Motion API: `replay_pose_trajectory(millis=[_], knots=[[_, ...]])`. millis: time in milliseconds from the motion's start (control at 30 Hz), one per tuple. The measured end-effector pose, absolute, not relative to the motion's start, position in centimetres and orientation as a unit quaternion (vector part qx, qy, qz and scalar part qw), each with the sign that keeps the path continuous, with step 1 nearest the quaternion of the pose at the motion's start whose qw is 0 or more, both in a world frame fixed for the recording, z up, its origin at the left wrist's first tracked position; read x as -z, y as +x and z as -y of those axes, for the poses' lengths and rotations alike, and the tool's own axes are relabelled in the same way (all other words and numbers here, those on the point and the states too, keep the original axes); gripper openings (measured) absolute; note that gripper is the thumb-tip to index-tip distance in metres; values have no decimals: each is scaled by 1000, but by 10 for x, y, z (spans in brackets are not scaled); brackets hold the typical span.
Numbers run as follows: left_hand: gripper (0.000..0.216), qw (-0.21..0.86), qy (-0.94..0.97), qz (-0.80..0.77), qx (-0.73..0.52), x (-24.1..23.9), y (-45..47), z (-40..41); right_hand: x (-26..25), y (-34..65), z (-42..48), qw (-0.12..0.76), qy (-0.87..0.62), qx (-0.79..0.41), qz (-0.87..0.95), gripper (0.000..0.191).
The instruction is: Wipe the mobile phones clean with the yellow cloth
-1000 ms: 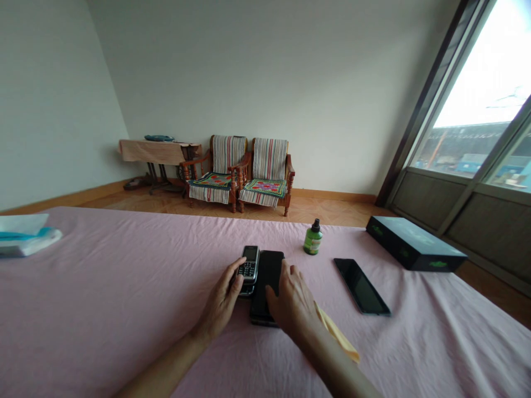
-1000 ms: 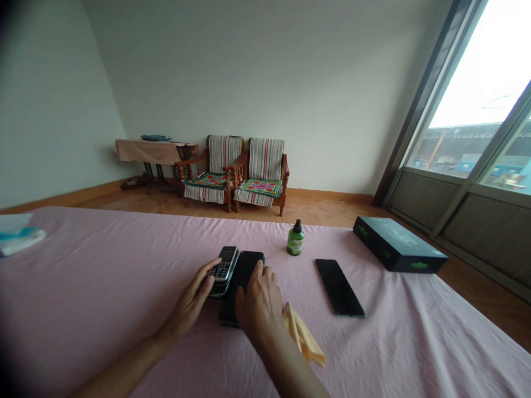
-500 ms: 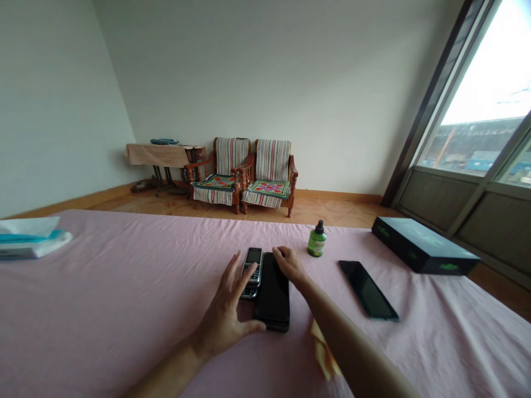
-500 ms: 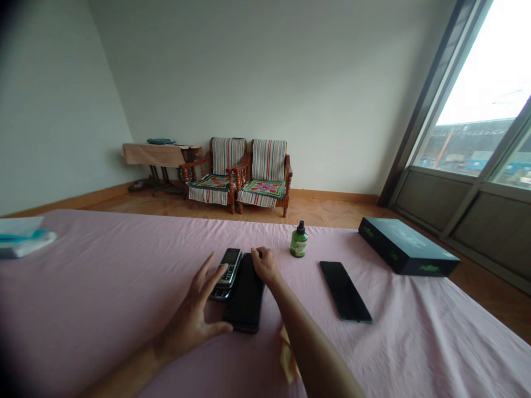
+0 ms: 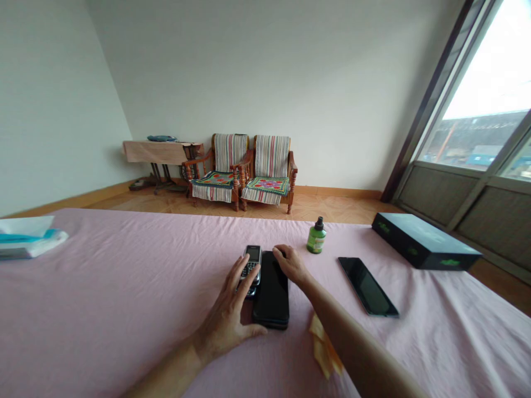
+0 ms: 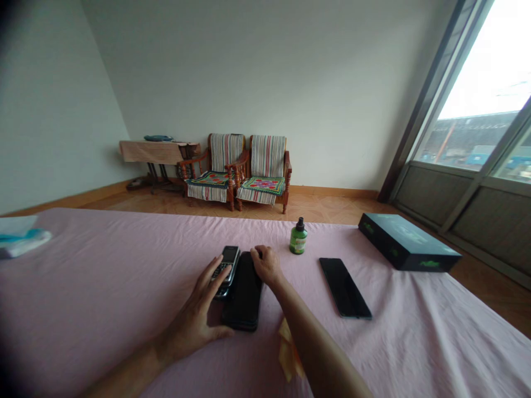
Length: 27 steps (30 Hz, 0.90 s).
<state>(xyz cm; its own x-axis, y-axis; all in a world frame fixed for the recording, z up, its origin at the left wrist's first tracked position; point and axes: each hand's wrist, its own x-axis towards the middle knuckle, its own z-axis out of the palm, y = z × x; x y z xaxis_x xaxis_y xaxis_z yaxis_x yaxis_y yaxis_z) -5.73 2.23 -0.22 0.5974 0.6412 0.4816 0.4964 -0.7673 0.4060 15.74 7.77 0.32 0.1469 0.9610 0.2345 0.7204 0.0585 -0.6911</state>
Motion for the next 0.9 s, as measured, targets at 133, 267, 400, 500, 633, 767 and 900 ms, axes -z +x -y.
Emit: replay_pose_trajectory(millis=[133,267,400,500,633,767,900], knots=[[75,132,880,-308,-338,2,-61,-26,-6,197,-36,329,-727,-72,598,29],[53,163,859,-326,-359,5,-59,-31,-5,255,21,252,-819,11,516,57],[41,177,830,-343,-403,8,-56,-35,2,287,56,184,-874,29,450,75],[36,179,814,-353,-424,9,-56,-37,8,293,61,161,-886,24,434,76],[49,180,807,-352,-438,8,-56,-35,9,291,56,159,-899,18,409,81],[66,202,804,-357,-430,10,-56,-33,6,290,55,182,-900,11,395,89],[70,225,798,-365,-423,14,-55,-34,5,296,57,235,-889,-28,391,93]])
